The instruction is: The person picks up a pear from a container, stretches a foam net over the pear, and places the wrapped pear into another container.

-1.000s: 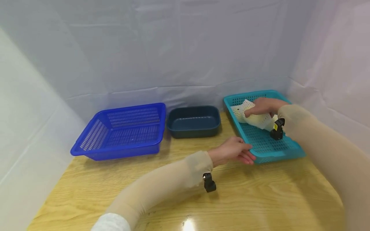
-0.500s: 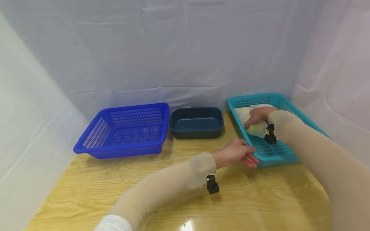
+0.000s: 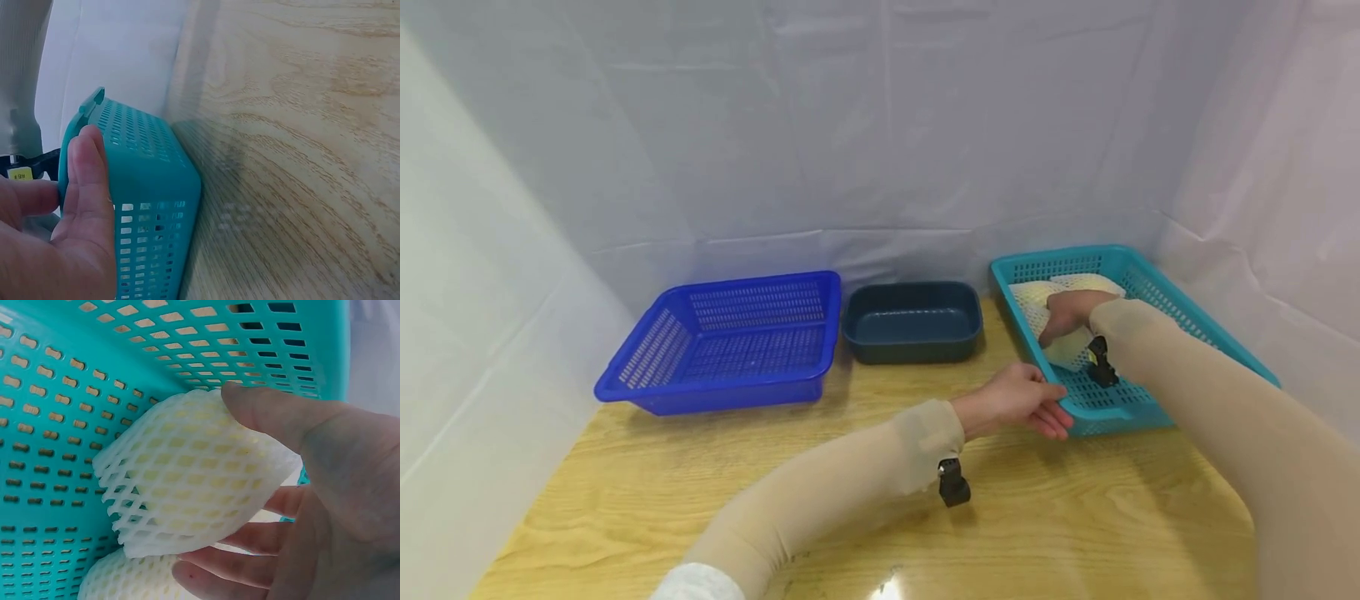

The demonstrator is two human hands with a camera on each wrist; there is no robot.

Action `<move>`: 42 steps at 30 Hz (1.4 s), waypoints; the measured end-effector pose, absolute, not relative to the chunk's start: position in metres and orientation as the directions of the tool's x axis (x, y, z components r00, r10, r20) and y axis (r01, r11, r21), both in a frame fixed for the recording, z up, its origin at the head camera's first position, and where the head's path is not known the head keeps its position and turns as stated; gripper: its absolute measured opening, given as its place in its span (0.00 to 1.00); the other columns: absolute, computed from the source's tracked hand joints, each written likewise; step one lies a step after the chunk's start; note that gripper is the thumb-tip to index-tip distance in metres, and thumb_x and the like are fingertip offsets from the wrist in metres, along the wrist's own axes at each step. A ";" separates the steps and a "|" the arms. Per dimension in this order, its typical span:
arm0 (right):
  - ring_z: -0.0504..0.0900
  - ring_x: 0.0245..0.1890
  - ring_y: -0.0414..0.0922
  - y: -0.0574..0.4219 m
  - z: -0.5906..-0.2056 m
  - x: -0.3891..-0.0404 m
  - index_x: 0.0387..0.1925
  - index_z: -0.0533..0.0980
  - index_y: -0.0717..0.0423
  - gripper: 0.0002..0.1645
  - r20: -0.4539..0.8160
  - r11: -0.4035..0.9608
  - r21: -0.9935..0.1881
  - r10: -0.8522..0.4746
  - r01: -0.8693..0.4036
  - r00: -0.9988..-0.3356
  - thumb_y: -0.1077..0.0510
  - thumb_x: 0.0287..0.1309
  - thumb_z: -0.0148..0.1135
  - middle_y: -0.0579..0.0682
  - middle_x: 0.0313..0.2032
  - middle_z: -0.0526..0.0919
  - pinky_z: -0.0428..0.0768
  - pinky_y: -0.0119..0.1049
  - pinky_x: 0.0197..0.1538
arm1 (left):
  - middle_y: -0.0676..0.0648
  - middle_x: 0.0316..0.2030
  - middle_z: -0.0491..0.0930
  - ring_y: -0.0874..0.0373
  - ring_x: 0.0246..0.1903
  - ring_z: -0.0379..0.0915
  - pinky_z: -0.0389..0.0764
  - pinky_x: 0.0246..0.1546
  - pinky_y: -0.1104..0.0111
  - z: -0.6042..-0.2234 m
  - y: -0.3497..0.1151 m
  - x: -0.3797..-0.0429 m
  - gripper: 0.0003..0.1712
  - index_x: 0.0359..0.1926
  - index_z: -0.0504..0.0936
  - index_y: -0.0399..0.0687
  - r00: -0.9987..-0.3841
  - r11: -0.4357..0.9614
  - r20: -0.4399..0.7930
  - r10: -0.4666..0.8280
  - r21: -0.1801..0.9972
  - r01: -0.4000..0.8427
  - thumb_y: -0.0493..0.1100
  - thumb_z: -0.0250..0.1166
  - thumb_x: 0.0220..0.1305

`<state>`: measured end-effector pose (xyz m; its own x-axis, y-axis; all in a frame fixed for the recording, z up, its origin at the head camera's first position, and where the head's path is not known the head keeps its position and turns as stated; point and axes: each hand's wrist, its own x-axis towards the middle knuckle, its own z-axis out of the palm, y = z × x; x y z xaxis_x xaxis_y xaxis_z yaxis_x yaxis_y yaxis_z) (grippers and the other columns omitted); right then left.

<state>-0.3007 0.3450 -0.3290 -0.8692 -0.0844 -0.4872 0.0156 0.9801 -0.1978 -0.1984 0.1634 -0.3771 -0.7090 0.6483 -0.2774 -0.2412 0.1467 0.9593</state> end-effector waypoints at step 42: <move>0.70 0.68 0.60 0.251 -0.299 -0.179 0.70 0.67 0.54 0.37 0.237 0.839 -0.171 -0.474 -0.517 -0.848 0.38 0.69 0.57 0.59 0.70 0.69 0.71 0.63 0.63 | 0.52 0.67 0.72 0.53 0.66 0.68 0.72 0.62 0.51 -0.346 0.036 -0.202 0.37 0.69 0.72 0.55 -0.769 0.682 0.152 0.621 0.377 0.626 0.69 0.55 0.68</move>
<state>-0.1794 0.2507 -0.2994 -0.8480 -0.4737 0.2375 -0.5165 0.8391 -0.1705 -0.2017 0.0363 -0.3456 -0.7687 0.6211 0.1524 0.6262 0.6825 0.3770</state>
